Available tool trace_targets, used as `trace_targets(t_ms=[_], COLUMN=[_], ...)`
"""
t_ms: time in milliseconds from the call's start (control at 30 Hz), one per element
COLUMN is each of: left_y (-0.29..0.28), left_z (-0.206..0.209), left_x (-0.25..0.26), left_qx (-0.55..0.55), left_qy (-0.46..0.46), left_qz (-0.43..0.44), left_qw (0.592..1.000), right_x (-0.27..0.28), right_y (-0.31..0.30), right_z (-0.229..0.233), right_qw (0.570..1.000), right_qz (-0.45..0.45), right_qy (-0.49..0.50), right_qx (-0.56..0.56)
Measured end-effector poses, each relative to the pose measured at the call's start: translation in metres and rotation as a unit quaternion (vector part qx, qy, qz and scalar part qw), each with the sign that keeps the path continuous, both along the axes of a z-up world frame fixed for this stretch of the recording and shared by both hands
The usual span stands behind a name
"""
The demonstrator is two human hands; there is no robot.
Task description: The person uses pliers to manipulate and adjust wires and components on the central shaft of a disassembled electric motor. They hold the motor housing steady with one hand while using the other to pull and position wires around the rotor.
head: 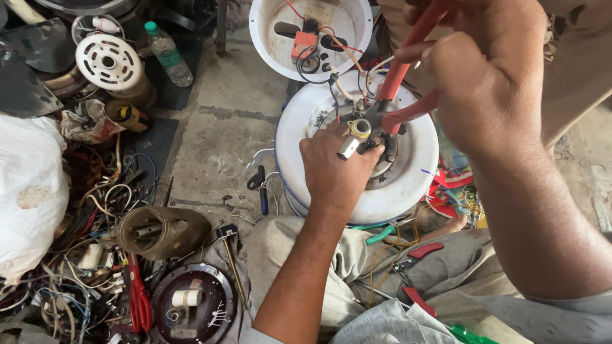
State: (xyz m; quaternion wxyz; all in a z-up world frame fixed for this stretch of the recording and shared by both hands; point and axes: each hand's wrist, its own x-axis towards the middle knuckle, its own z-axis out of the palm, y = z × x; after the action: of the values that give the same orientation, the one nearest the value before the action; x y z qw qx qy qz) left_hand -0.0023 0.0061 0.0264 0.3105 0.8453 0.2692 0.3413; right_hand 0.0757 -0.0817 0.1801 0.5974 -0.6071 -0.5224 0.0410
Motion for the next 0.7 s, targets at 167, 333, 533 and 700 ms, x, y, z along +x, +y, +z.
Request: trace_targets(t_ms=[167, 333, 533, 700], left_y=[0.002, 0.001, -0.001, -0.006], left_z=[0.002, 0.000, -0.005, -0.011], left_x=[-0.001, 0.000, 0.003, -0.002], left_qx=[0.001, -0.003, -0.003, 0.032], left_qy=[0.011, 0.005, 0.005, -0.105], left_qz=[-0.004, -0.003, 0.016, 0.024], left_qw=[1.000, 1.000, 1.000, 0.994], right_x=[0.002, -0.002, 0.004, 0.027], right_y=[0.003, 0.015, 0.013, 0.017], right_z=[-0.003, -0.018, -0.029, -0.023], right_qw=[0.999, 0.992, 0.992, 0.982], right_qz=[-0.032, -0.126, -0.049, 0.038], right_qy=[-0.006, -0.009, -0.088, 0.154], right_qx=[-0.009, 0.026, 0.073, 0.098])
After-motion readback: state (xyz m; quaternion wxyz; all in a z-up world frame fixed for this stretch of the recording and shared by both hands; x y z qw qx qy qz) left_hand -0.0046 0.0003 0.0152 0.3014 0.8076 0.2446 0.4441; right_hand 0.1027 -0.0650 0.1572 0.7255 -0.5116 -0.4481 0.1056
